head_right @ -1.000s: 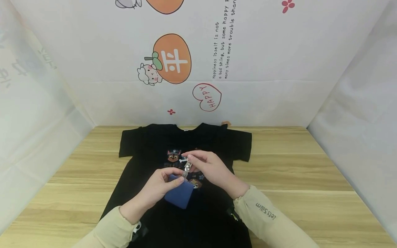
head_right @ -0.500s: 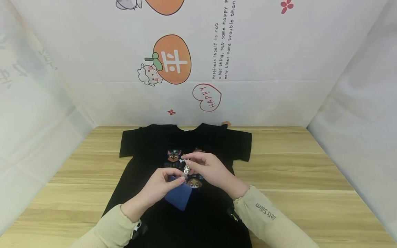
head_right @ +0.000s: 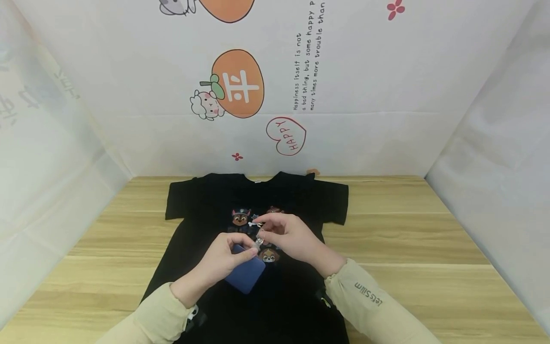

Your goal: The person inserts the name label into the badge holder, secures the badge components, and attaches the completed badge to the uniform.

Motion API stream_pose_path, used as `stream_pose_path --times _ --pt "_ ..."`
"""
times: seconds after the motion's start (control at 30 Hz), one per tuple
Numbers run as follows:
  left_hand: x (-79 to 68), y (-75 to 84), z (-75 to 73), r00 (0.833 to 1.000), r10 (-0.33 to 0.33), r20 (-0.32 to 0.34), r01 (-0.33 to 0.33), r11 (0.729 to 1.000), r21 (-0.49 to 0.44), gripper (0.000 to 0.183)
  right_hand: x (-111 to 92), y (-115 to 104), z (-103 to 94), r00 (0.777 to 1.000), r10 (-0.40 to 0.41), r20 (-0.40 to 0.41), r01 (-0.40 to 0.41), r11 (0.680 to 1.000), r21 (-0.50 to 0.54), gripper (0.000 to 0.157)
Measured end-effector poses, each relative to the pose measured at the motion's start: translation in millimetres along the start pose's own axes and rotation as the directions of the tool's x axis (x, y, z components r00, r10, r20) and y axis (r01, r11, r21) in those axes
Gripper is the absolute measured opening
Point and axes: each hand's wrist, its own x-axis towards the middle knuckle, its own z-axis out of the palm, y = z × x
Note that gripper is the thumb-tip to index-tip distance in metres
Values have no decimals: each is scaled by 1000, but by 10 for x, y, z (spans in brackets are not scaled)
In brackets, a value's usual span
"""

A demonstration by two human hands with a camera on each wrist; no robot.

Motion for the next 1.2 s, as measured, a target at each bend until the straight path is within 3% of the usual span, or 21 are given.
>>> stream_pose_path --times 0.47,1.2 --pt "-21 83 30 999 43 -29 -41 997 70 9 -6 30 -11 999 -27 -23 27 1000 1 29" --pt "-24 21 57 999 31 6 -31 999 31 7 -42 108 -2 1000 -13 -12 13 1000 5 28"
